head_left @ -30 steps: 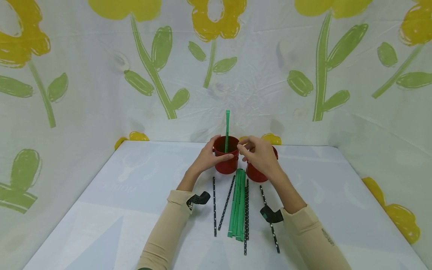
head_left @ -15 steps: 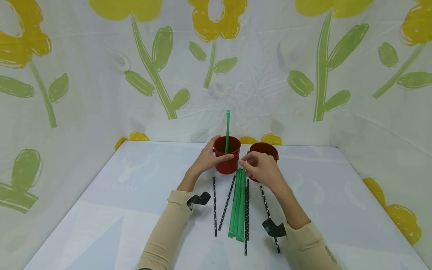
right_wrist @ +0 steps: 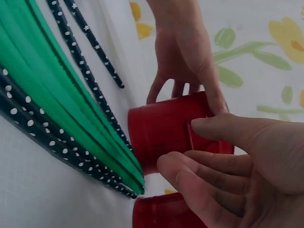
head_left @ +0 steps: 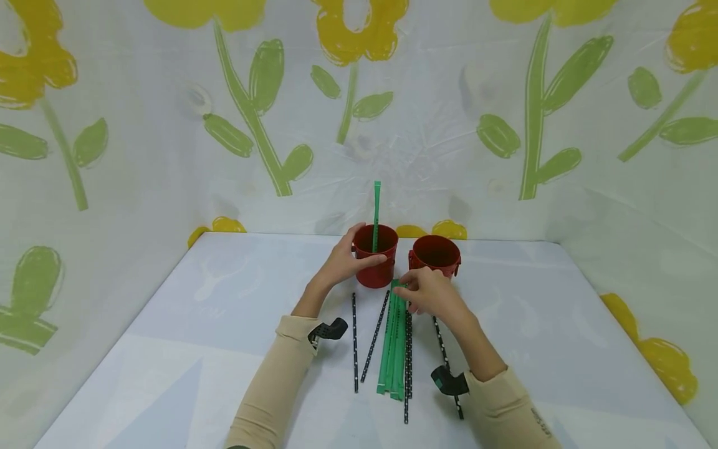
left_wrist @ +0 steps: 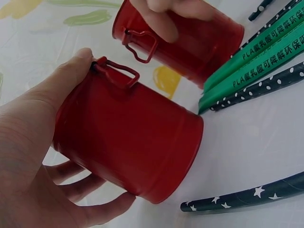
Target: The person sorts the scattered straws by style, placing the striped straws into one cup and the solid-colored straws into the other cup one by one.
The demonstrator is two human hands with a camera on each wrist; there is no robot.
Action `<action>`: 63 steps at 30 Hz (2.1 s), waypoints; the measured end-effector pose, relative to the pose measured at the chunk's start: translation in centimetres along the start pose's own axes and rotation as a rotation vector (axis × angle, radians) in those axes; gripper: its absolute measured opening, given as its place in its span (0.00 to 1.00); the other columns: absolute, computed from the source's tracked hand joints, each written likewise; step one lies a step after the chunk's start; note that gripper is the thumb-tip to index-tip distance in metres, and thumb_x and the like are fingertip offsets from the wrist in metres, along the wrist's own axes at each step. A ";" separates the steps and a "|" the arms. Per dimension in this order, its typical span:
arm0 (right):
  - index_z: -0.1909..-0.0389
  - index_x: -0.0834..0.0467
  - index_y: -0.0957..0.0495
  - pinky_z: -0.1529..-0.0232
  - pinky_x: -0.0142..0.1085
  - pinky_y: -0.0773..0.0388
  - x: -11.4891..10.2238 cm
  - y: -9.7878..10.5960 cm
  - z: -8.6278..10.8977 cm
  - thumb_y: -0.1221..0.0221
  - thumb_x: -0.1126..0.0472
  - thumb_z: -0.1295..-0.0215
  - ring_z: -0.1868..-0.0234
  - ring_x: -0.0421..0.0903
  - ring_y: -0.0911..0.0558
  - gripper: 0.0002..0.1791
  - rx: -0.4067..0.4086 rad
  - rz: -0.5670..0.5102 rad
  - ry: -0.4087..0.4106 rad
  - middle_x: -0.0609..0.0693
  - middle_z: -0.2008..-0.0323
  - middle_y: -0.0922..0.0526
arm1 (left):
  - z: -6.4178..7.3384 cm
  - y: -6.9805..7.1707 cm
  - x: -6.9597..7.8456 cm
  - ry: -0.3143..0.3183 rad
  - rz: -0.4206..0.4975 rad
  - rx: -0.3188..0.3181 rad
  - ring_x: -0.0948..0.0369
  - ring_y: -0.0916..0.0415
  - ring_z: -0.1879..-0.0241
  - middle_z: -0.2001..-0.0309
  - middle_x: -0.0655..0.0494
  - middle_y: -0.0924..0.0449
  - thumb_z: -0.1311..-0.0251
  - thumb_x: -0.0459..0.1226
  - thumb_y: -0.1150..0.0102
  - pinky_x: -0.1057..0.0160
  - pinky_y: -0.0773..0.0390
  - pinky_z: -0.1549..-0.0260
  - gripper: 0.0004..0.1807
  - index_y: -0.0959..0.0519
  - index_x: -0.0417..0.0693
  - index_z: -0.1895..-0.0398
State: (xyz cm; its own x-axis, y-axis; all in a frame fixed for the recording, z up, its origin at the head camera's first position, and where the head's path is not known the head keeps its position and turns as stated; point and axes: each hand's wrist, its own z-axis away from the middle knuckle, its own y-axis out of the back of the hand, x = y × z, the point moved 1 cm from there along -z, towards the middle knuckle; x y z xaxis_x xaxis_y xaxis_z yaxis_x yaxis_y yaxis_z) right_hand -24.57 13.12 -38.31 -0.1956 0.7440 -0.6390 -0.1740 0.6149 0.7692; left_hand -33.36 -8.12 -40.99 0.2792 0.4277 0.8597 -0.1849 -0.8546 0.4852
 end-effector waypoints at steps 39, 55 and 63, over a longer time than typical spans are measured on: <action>0.45 0.63 0.21 0.80 0.27 0.22 0.3 -3.3 -0.4 0.31 0.56 0.43 0.85 0.45 0.20 0.26 -0.015 0.130 -0.263 0.55 0.72 0.17 | 0.2 0.0 0.2 0.011 -0.005 0.005 0.54 0.38 0.30 0.29 0.58 0.37 0.49 0.58 0.31 0.44 0.29 0.36 0.53 0.50 0.64 0.24; 0.41 0.64 0.26 0.78 0.29 0.20 0.4 -3.3 -0.6 0.31 0.57 0.42 0.85 0.43 0.20 0.30 -0.006 0.112 -0.260 0.58 0.64 0.16 | 0.2 0.1 0.0 0.000 -0.005 0.005 0.54 0.37 0.31 0.29 0.57 0.37 0.48 0.58 0.32 0.44 0.29 0.36 0.52 0.50 0.64 0.23; 0.40 0.64 0.27 0.77 0.30 0.19 0.4 -3.2 -0.7 0.31 0.58 0.42 0.84 0.43 0.20 0.31 -0.007 0.097 -0.282 0.55 0.70 0.17 | 0.2 0.0 -0.1 -0.002 -0.010 0.003 0.55 0.37 0.31 0.29 0.58 0.37 0.48 0.59 0.32 0.44 0.29 0.36 0.52 0.50 0.66 0.23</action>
State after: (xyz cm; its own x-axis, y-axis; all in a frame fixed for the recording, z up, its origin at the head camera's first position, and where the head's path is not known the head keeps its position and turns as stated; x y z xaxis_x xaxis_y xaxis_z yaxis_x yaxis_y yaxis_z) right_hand -24.75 11.33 -41.05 0.0643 0.8432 -0.5337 -0.1749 0.5361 0.8258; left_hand -33.22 -8.25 -41.08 0.2830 0.4355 0.8546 -0.1789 -0.8514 0.4931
